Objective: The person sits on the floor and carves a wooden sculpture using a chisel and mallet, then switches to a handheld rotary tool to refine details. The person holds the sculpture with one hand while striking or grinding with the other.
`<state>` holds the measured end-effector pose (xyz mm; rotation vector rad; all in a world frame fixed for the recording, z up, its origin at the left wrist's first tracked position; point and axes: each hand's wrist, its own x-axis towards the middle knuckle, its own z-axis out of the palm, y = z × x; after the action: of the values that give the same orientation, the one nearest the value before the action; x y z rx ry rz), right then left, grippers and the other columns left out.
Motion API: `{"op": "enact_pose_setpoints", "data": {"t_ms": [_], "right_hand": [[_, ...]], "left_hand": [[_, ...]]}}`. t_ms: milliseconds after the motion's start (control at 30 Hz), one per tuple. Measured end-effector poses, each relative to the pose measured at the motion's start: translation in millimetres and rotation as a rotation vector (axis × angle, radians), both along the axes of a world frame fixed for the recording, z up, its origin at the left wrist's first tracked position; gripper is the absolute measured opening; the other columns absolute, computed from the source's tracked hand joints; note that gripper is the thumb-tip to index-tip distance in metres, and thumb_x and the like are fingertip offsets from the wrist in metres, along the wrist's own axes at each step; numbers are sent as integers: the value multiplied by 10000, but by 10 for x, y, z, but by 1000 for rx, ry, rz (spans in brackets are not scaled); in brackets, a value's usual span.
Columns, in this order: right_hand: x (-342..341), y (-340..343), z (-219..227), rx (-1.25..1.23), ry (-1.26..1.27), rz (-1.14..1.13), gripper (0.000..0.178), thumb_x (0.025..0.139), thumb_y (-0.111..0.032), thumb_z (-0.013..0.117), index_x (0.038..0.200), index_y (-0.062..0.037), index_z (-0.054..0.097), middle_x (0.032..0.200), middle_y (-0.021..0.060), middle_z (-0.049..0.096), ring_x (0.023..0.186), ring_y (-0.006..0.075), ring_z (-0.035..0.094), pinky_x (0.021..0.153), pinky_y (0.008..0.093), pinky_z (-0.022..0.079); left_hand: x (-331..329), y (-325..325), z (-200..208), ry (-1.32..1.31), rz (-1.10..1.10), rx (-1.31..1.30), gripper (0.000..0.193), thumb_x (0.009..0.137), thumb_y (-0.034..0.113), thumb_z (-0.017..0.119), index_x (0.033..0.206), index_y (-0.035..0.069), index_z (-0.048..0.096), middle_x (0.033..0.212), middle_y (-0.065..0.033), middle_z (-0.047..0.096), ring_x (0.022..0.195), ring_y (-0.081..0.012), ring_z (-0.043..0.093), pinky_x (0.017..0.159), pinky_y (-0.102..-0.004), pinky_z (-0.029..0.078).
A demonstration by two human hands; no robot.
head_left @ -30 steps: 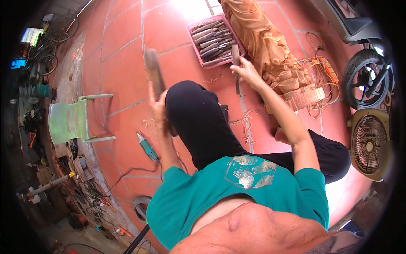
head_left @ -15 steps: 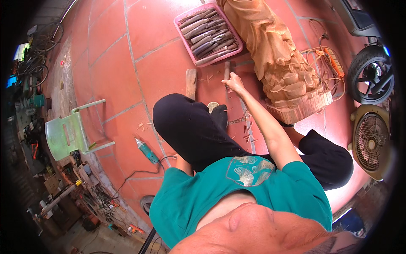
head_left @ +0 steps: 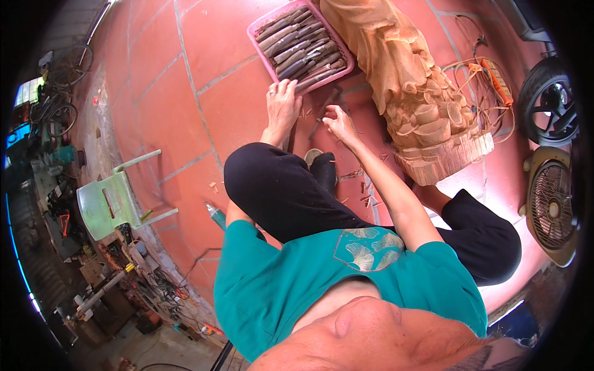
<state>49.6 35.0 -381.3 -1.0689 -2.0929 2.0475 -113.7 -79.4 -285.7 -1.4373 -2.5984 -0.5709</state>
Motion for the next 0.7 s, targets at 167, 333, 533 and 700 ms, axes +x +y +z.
{"op": "enact_pose_setpoints", "data": {"t_ms": [167,333,533,700], "right_hand": [[189,-34,28,-86,-58,-48,555,845,-161,665,1363,-26,518,1211,186,666,1037,274,672,903,394,536],[348,-63,-178,-152,-33,-55,522,861,-153,649,1351,-23,525,1165,159,666,1001,234,657,880,371,535],[417,-115,-27,-256,47,-86,437,886,-114,635,1305,-20,557,1104,126,673,984,196,646,865,338,530],[397,-94,22,-265,64,-95,410,902,-108,633,1297,-22,561,1089,127,670,959,180,648,831,322,545]], "left_hand": [[-204,238,-299,-95,-95,-175,465,823,207,743,1247,70,612,1169,-118,604,1118,-328,550,936,-453,447],[-331,273,-342,-531,74,-89,376,845,257,757,1168,96,653,1062,-147,629,1020,-344,616,885,-453,488],[-543,286,-332,-343,77,11,302,857,215,741,1124,95,672,1006,-171,635,996,-358,620,870,-466,494],[-412,473,-226,71,124,21,298,855,152,708,1142,89,657,1099,-124,631,1118,-338,544,952,-480,439]]}}
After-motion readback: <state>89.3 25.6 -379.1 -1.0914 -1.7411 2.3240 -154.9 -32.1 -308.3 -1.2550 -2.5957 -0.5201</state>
